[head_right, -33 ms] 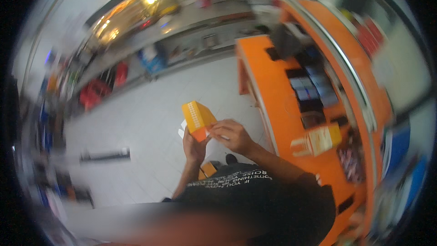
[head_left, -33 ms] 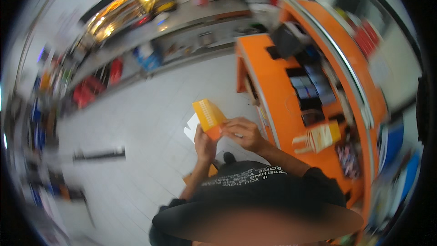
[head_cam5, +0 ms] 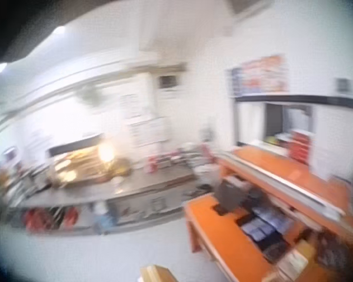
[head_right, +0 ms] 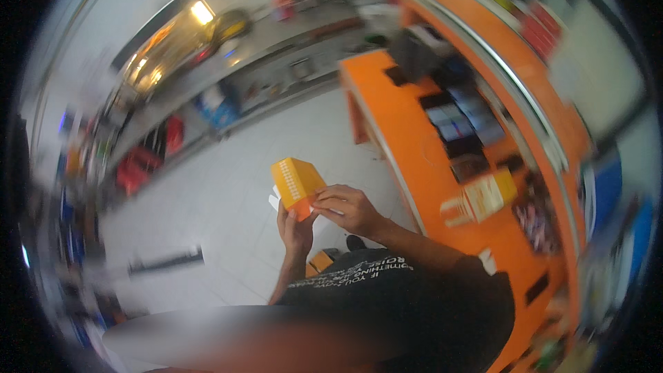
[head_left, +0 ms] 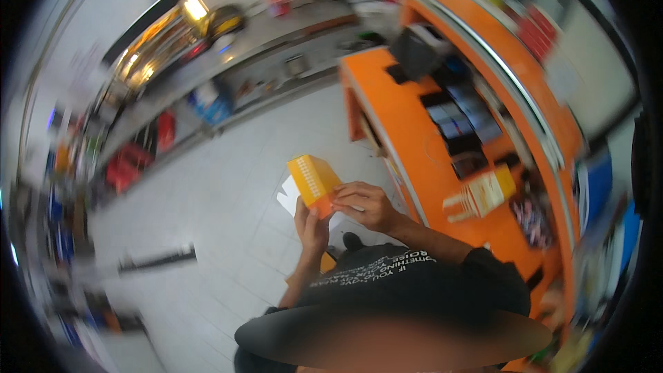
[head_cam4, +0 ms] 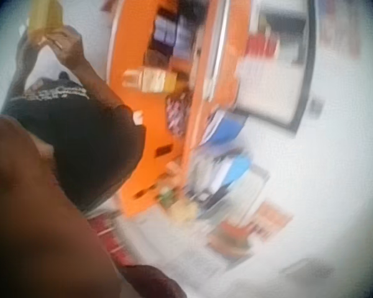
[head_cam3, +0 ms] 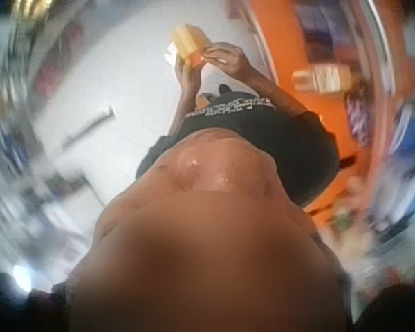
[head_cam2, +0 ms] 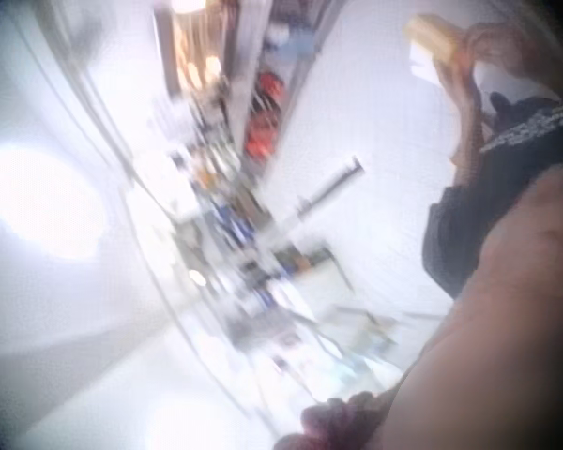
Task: The person sits on a bench and folds flat-packed cardboard boxes into their final shape. They manipulate the flaps and edges of the boxes, folding them into rectangular containers. The person handles the boxes one at a time, folding and stacking them on the counter.
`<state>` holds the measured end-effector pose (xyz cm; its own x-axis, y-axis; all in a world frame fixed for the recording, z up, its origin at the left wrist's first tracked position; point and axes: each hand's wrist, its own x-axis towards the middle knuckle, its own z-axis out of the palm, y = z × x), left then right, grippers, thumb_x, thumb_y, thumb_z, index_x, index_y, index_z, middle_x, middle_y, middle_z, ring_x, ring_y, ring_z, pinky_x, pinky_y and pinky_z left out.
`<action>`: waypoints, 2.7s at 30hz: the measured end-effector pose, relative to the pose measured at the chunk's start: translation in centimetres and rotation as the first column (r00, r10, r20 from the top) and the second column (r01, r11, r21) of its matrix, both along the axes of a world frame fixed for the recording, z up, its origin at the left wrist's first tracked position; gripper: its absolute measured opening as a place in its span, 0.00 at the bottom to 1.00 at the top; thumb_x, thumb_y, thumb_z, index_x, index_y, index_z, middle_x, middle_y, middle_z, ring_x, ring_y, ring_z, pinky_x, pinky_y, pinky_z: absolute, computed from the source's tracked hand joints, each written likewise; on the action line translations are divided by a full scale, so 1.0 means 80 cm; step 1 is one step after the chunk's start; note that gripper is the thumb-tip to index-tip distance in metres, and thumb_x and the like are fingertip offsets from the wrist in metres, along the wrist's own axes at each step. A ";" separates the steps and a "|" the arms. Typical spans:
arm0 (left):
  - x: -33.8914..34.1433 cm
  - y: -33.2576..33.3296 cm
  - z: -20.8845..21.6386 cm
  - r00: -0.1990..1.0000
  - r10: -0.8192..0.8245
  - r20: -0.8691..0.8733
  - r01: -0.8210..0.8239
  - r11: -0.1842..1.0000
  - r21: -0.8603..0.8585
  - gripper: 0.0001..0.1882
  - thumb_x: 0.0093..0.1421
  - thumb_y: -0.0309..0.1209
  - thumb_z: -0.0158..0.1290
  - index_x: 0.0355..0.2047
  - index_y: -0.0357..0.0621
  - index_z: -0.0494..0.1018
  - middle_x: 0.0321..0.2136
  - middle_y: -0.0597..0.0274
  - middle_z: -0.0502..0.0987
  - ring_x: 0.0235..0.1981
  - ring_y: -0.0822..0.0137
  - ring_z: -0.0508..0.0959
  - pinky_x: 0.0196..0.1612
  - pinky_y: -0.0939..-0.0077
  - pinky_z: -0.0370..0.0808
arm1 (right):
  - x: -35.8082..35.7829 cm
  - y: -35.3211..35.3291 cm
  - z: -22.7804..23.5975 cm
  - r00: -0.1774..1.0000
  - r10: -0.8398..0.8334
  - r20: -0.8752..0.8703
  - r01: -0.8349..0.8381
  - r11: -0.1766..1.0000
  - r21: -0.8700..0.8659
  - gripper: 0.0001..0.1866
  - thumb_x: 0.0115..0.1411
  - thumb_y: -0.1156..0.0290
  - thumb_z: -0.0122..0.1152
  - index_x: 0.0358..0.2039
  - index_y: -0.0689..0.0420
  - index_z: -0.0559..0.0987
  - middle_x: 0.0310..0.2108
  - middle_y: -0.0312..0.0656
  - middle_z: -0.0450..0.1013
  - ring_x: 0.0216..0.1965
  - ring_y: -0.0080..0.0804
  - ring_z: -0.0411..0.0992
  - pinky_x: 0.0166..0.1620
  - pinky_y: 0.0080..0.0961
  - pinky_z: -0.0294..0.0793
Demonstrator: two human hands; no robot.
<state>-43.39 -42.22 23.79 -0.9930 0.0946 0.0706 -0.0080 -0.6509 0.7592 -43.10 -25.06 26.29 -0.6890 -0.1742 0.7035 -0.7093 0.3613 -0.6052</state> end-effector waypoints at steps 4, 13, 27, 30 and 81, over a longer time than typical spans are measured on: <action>-0.018 0.008 -0.030 0.987 -0.128 -0.093 0.118 0.987 -0.106 0.13 0.70 0.31 0.45 0.50 0.34 0.68 0.46 0.53 0.74 0.44 0.64 0.78 0.44 0.64 0.82 | 0.043 0.012 -0.001 0.988 -0.123 0.093 0.130 0.989 -0.075 0.13 0.52 0.79 0.70 0.40 0.61 0.83 0.42 0.44 0.80 0.47 0.41 0.78 0.54 0.36 0.76; 0.088 0.083 0.020 0.615 -0.225 -0.755 -0.413 0.725 -0.552 0.05 0.59 0.16 0.54 0.34 0.26 0.79 0.31 0.45 0.83 0.31 0.62 0.83 0.37 0.75 0.77 | 0.223 0.026 0.010 0.869 -0.494 0.032 0.474 0.812 -0.339 0.07 0.53 0.78 0.71 0.32 0.61 0.81 0.36 0.45 0.79 0.49 0.47 0.77 0.49 0.33 0.79; 0.327 0.121 0.005 0.706 -0.466 -0.534 0.343 0.884 -0.318 0.13 0.54 0.31 0.67 0.32 0.31 0.82 0.24 0.57 0.81 0.24 0.72 0.76 0.29 0.80 0.69 | 0.499 0.041 0.041 0.678 -0.698 -0.233 0.717 0.697 -0.002 0.10 0.49 0.82 0.71 0.30 0.61 0.78 0.36 0.43 0.77 0.48 0.51 0.78 0.48 0.37 0.80; 0.362 0.116 0.007 0.723 -0.543 -0.427 0.402 0.834 -0.379 0.12 0.54 0.30 0.67 0.33 0.31 0.82 0.27 0.57 0.82 0.27 0.72 0.77 0.32 0.79 0.72 | 0.534 0.032 0.032 0.686 -0.723 -0.081 0.681 0.677 -0.278 0.10 0.46 0.83 0.70 0.27 0.59 0.77 0.38 0.41 0.76 0.53 0.47 0.76 0.48 0.38 0.79; 0.399 0.126 -0.032 0.578 -0.771 -0.265 0.310 0.508 -0.803 0.12 0.65 0.27 0.55 0.48 0.38 0.76 0.43 0.57 0.81 0.46 0.66 0.79 0.51 0.69 0.76 | 0.588 0.115 -0.056 0.606 -0.767 0.208 0.795 0.589 -0.143 0.16 0.52 0.82 0.69 0.43 0.64 0.79 0.44 0.52 0.78 0.48 0.45 0.77 0.50 0.34 0.77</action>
<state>-11.47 -32.16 21.24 -0.4918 0.8412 0.2248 0.3665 -0.0342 0.9298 3.94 -15.82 21.82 -0.5653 0.6035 0.5622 -0.1352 0.6046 -0.7850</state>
